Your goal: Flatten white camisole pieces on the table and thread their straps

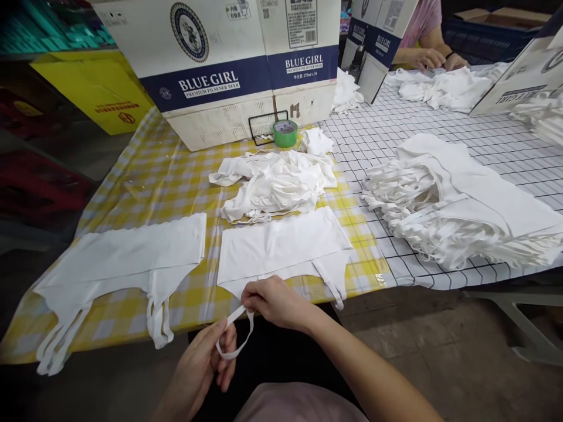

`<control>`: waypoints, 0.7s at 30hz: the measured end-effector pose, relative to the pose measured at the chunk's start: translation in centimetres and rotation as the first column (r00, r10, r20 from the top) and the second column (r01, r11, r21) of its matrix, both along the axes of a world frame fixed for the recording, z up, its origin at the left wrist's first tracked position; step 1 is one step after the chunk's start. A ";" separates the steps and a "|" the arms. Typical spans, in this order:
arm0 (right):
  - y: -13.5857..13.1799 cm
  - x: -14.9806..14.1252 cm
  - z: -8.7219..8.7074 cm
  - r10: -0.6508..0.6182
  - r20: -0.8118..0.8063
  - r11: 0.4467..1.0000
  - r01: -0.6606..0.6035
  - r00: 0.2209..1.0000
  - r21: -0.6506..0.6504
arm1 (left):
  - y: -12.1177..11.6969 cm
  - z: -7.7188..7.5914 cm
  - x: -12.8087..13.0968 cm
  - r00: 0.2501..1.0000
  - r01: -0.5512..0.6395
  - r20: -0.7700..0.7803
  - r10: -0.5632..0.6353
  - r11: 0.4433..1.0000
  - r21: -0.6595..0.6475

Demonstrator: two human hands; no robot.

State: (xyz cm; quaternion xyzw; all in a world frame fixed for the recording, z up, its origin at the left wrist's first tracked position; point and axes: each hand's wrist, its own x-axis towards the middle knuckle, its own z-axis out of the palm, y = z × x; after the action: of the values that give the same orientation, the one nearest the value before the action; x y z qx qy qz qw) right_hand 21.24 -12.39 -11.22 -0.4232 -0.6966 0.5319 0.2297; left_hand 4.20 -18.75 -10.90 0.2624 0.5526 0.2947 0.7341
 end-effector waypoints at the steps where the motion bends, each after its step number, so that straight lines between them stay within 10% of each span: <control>1: 0.0 0.0 -0.1 0.000 -0.010 1.000 0.000 1.000 0.005 | 0.0 0.1 0.0 1.000 -0.007 0.004 0.007 1.000 -0.003; 7: -0.6 0.6 -0.3 0.036 -0.090 0.998 -0.031 0.995 0.054 | -0.1 -1.6 -0.7 0.975 0.183 -0.129 -0.181 0.983 0.007; 13: -0.9 4.6 1.8 -0.001 -0.184 0.985 -0.031 0.983 -0.171 | -0.5 -1.2 -1.9 0.667 0.618 -0.605 -0.435 0.777 0.121; 16: 1.6 9.5 2.3 -0.375 0.002 0.920 0.372 0.927 -0.121 | 2.1 1.3 -2.9 0.512 0.628 -0.802 -0.308 0.771 0.104; 18: 4.2 12.8 2.1 -0.643 0.217 0.763 0.640 0.735 0.094 | 5.3 2.8 -3.1 0.334 0.603 -0.937 -0.104 0.787 0.128; 21: 7.9 16.0 1.1 -0.745 0.414 0.645 0.721 0.523 0.251 | 10.5 3.5 -2.0 0.117 0.590 -0.990 0.079 0.796 0.133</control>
State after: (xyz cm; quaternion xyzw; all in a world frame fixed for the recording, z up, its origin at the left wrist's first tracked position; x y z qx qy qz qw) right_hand 37.29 -4.53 -10.13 -0.7888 -0.4996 0.2454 0.2607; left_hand 2.20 -8.28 -7.42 0.6651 0.7308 0.0492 0.1457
